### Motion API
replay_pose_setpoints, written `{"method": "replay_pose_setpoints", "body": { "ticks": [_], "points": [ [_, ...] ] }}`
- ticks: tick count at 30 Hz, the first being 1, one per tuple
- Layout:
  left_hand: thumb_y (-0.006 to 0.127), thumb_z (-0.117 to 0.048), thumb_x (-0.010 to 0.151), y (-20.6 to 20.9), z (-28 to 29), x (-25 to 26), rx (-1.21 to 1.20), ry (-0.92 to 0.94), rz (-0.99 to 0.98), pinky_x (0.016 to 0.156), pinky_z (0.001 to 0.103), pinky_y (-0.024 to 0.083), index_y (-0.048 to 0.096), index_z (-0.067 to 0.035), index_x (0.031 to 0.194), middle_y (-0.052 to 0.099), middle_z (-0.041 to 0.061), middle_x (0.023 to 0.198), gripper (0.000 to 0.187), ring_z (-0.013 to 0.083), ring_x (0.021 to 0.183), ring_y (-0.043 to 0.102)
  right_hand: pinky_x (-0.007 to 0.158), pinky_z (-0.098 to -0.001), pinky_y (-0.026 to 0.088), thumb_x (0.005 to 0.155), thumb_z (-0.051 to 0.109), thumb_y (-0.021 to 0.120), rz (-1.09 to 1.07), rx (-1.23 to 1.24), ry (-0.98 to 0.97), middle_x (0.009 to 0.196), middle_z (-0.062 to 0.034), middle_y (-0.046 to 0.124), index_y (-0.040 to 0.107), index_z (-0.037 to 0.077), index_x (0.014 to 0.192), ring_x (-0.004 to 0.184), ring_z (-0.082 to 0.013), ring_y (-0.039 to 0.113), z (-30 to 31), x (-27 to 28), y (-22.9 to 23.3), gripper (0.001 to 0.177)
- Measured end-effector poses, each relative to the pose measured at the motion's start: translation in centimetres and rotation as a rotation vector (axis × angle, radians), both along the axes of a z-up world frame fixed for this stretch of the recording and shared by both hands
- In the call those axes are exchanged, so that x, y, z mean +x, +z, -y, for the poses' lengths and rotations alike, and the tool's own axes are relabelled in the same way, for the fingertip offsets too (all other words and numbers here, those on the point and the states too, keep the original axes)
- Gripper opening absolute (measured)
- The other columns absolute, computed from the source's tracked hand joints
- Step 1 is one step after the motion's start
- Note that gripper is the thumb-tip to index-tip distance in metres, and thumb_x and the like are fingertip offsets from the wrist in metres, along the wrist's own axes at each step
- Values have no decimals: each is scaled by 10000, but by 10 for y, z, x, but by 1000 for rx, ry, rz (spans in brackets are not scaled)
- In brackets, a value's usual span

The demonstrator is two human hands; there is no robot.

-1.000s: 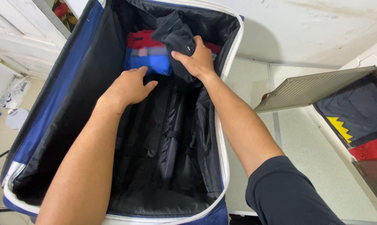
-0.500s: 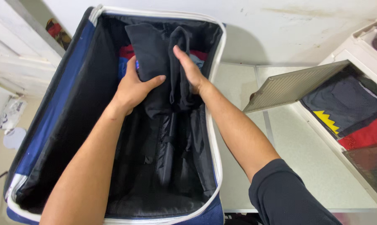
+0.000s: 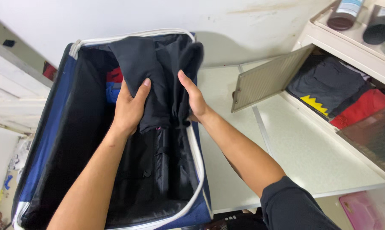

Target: The person removes folded t-shirts from a blue suitcase, places them on a white countertop, folds them neatly, and then places them into an open cabinet. The person handles several t-shirts of different colors one at a time.

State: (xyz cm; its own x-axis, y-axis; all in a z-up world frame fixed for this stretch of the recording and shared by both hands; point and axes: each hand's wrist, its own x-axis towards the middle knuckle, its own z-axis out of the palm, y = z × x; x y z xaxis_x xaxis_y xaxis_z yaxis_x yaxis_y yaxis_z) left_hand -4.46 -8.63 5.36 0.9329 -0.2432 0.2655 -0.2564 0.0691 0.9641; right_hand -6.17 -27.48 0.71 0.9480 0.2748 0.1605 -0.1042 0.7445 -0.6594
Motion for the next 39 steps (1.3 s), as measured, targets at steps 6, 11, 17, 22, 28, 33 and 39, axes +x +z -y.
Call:
{"method": "replay_pose_setpoints", "body": {
  "ticks": [6, 11, 17, 22, 28, 33, 39],
  "points": [
    [611, -228, 1036, 14, 38, -32, 218, -36, -32, 1060, 287, 465, 534, -14, 1447, 657, 84, 1352, 469, 143, 1221, 595, 1218, -420, 398, 1066, 512, 442, 47, 25, -59, 1561, -185, 479, 361, -37, 1566, 1431, -290, 497, 43, -57, 2, 747],
    [503, -292, 1069, 16, 82, -51, 294, -242, 25, 1116, 307, 376, 455, -9, 1491, 560, 105, 1463, 510, 163, 1335, 495, 1194, -435, 403, 1045, 538, 448, -5, -81, -124, 1551, -197, 485, 366, -38, 1561, 1415, -296, 505, 91, -94, -7, 778],
    [256, -433, 1126, 14, 150, -61, 569, -370, -4, 1146, 397, 369, 514, 14, 1371, 549, 225, 1423, 571, 322, 1316, 526, 1170, -458, 427, 1029, 521, 525, -41, -9, -218, 1495, -210, 526, 407, -44, 1524, 1366, -322, 534, 148, -128, -26, 760],
    [353, -405, 1065, 7, 224, -86, 886, -457, 122, 1074, 486, 423, 617, -136, 1299, 617, 287, 1300, 444, 500, 1169, 526, 1166, -421, 434, 991, 508, 611, -77, -6, -359, 1466, -160, 554, 423, -28, 1506, 1356, -272, 545, 191, -162, -53, 767],
    [530, -439, 959, -28, 315, -99, 1027, -534, 207, 1028, 542, 457, 594, -179, 1328, 650, 285, 1274, 456, 530, 1235, 505, 1089, -400, 472, 936, 539, 645, -228, -104, -596, 1395, -141, 604, 444, -17, 1484, 1282, -253, 590, 237, -196, -78, 807],
    [687, -414, 907, -70, 351, -123, 1017, -469, 375, 1044, 545, 480, 538, -175, 1402, 655, 306, 1244, 570, 554, 1237, 534, 1047, -373, 498, 920, 424, 693, -375, -251, -695, 1355, -124, 632, 479, 0, 1470, 1229, -226, 619, 265, -227, -82, 727],
    [745, -261, 846, -114, 348, -177, 944, -202, 150, 874, 515, 564, 524, -313, 1437, 569, 274, 1245, 633, 498, 1057, 657, 1009, -355, 508, 903, 282, 730, -361, -449, -765, 1316, -109, 660, 534, -19, 1448, 1181, -206, 631, 279, -249, -110, 653]
  ]
}}
